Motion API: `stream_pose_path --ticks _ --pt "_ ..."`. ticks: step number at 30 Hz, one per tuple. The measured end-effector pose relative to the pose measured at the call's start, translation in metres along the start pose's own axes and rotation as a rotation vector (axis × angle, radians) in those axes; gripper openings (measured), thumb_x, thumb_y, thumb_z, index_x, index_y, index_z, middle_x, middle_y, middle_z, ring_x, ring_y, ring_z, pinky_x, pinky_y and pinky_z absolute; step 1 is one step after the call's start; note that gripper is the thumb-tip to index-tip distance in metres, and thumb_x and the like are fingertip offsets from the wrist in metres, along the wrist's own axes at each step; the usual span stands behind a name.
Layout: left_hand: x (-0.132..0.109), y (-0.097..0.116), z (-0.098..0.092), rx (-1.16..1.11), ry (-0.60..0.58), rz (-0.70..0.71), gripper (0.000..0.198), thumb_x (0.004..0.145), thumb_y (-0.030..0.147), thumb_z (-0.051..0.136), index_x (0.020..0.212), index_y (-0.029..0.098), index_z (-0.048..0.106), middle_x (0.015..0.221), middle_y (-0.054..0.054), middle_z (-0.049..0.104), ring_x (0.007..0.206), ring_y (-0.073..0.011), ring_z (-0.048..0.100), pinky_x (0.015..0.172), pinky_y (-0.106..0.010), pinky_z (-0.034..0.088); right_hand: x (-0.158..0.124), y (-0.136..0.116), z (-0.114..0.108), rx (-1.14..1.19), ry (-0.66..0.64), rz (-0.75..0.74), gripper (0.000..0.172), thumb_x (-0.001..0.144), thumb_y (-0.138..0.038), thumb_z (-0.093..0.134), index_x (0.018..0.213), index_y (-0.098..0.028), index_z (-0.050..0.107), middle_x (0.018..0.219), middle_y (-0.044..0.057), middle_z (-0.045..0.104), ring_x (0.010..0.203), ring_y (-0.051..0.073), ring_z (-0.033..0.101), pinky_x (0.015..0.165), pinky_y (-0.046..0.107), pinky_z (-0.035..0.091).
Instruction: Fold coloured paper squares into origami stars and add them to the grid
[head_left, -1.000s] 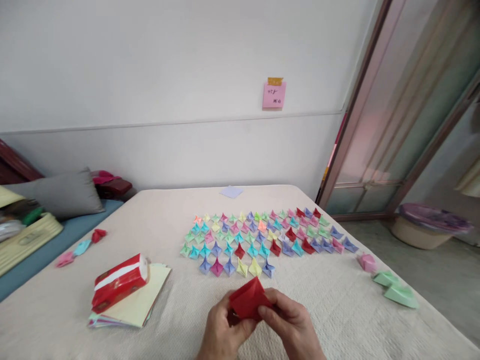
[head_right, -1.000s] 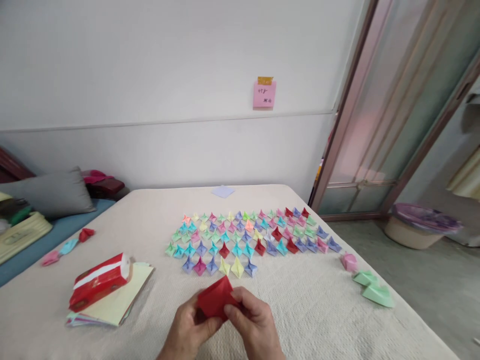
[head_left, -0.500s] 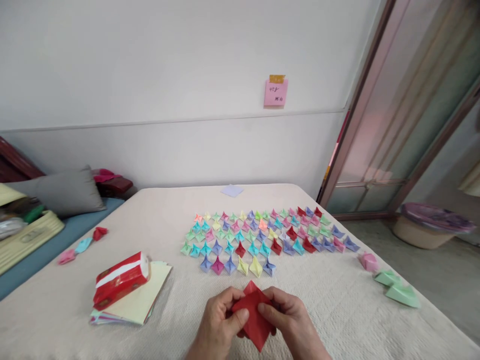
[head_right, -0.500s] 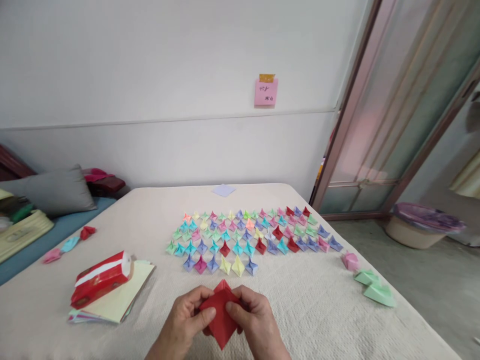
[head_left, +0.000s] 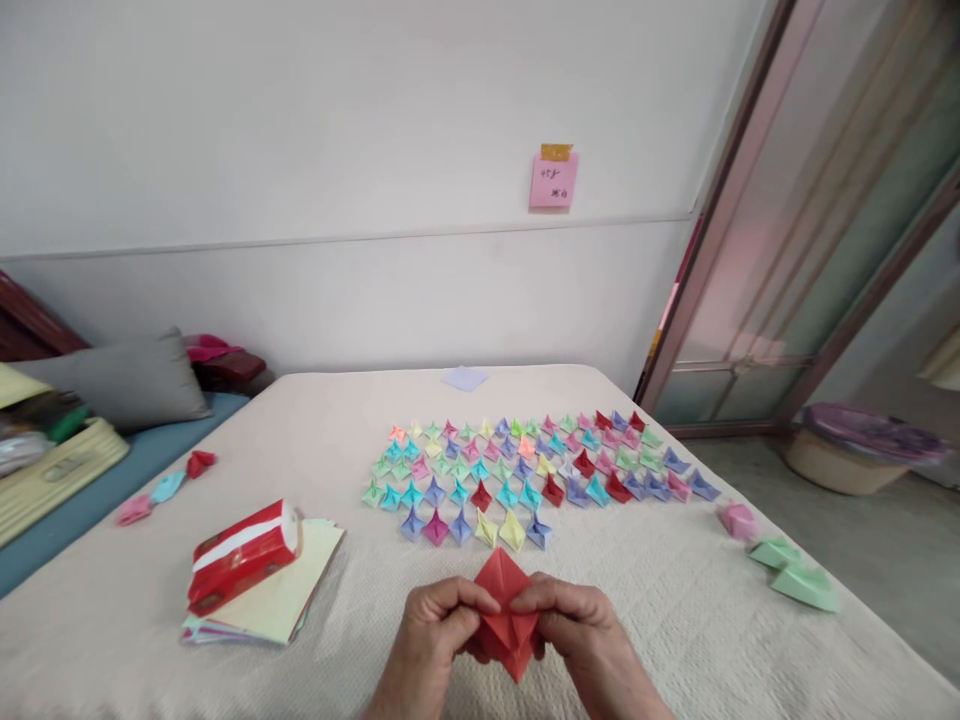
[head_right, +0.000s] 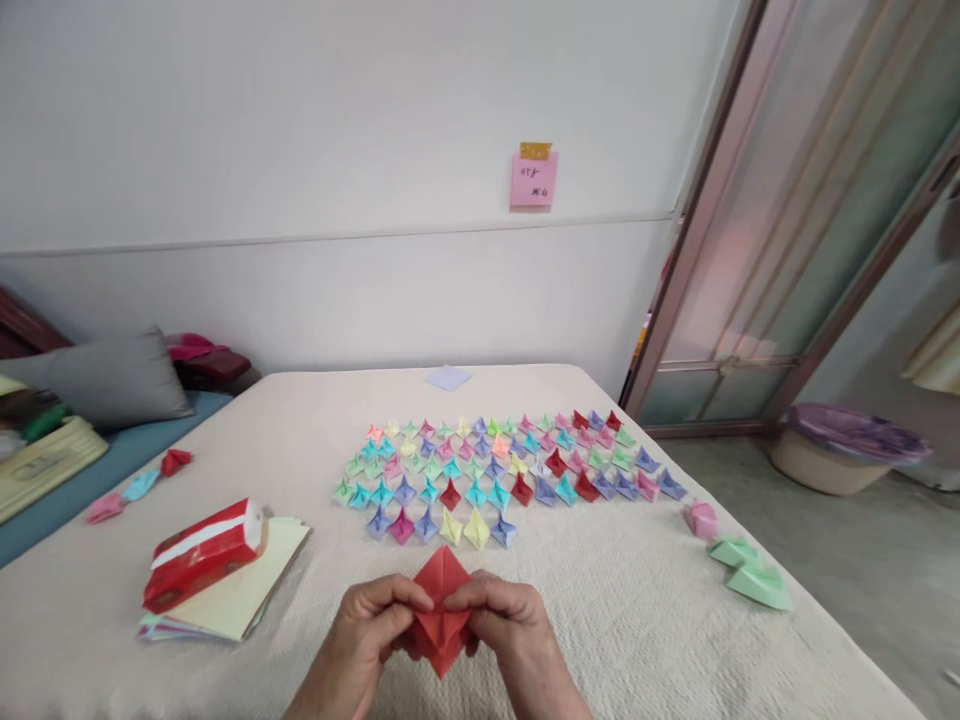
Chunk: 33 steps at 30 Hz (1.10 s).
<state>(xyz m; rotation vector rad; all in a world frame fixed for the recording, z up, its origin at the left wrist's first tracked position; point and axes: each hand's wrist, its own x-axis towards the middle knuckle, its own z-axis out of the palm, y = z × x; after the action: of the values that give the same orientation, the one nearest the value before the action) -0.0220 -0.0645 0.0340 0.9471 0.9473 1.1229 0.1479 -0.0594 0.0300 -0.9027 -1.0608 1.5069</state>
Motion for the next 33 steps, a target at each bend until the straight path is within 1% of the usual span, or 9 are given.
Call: stream_pose_path --ticks 4,6,8,11,16,18,23,28,33 --pt "0.001 0.003 0.001 0.026 -0.042 0.016 0.016 0.070 0.018 0.067 0.085 0.014 0.072 0.058 0.001 0.064 0.052 -0.0099 0.050 0.053 -0.021 0.039 0.000 -0.002 0.000 0.003 -0.012 -0.015 0.022 0.063 -0.007 0.059 0.064 -0.018 0.078 0.061 0.000 0.063 0.054 0.011 0.052 0.052 0.024 0.039" --pt "0.001 0.005 0.002 0.054 -0.048 0.013 0.019 0.067 0.018 0.071 0.085 0.014 0.072 0.060 0.001 0.064 0.054 -0.0100 0.050 0.054 -0.021 0.039 -0.001 -0.003 0.002 0.003 -0.003 -0.011 0.017 0.063 -0.009 0.062 0.065 -0.018 0.077 0.060 0.000 0.062 0.054 0.011 0.051 0.052 0.024 0.039" --pt "0.001 0.007 0.002 0.087 -0.043 0.023 0.017 0.066 0.019 0.072 0.082 0.013 0.072 0.060 0.000 0.064 0.053 -0.0100 0.050 0.054 -0.021 0.039 -0.002 -0.004 0.002 0.006 0.022 0.015 0.014 0.065 -0.014 0.067 0.074 -0.018 0.078 0.060 0.000 0.063 0.052 0.011 0.051 0.051 0.024 0.039" --pt "0.002 0.007 0.002 0.116 -0.050 0.055 0.017 0.068 0.023 0.071 0.081 0.013 0.073 0.058 0.001 0.061 0.053 -0.0095 0.047 0.053 -0.020 0.038 -0.002 -0.004 0.002 0.004 0.054 0.069 0.022 0.067 -0.022 0.073 0.088 -0.016 0.075 0.058 0.000 0.065 0.048 0.010 0.049 0.047 0.022 0.037" --pt "0.002 0.007 0.000 0.121 -0.041 0.063 0.017 0.069 0.025 0.071 0.081 0.013 0.073 0.058 0.001 0.061 0.054 -0.0098 0.047 0.054 -0.021 0.037 0.001 -0.001 0.001 0.007 0.014 0.116 0.016 0.070 -0.027 0.074 0.075 -0.013 0.072 0.049 0.001 0.063 0.040 0.009 0.048 0.042 0.021 0.032" --pt "0.001 0.007 0.001 0.140 -0.033 0.067 0.015 0.070 0.024 0.070 0.079 0.013 0.073 0.058 0.000 0.062 0.055 -0.0106 0.049 0.054 -0.021 0.038 0.002 0.000 0.002 0.019 0.024 0.106 0.014 0.071 -0.027 0.073 0.070 -0.013 0.072 0.047 0.000 0.061 0.040 0.009 0.048 0.043 0.021 0.033" --pt "0.001 0.006 0.001 0.161 0.043 0.070 0.010 0.069 0.022 0.069 0.072 0.015 0.076 0.054 0.000 0.062 0.052 -0.0112 0.051 0.051 -0.021 0.038 0.000 0.001 0.001 0.030 0.037 0.057 0.011 0.068 -0.017 0.067 0.074 -0.015 0.077 0.047 -0.001 0.061 0.042 0.009 0.050 0.045 0.021 0.036" --pt "0.001 0.005 -0.002 0.222 0.019 0.155 0.014 0.066 0.014 0.063 0.063 0.018 0.076 0.052 0.002 0.058 0.050 -0.0092 0.047 0.050 -0.020 0.036 -0.003 -0.002 -0.001 -0.009 0.015 -0.002 0.024 0.060 -0.005 0.055 0.062 -0.017 0.077 0.053 -0.001 0.061 0.045 0.009 0.053 0.047 0.022 0.038" --pt "0.000 0.012 -0.002 0.306 0.000 0.185 0.019 0.068 0.012 0.059 0.064 0.019 0.076 0.056 0.002 0.059 0.054 -0.0107 0.051 0.054 -0.021 0.037 -0.002 -0.004 -0.002 -0.064 -0.006 -0.020 0.028 0.061 -0.005 0.052 0.064 -0.017 0.078 0.057 -0.001 0.058 0.049 0.010 0.054 0.051 0.023 0.040"
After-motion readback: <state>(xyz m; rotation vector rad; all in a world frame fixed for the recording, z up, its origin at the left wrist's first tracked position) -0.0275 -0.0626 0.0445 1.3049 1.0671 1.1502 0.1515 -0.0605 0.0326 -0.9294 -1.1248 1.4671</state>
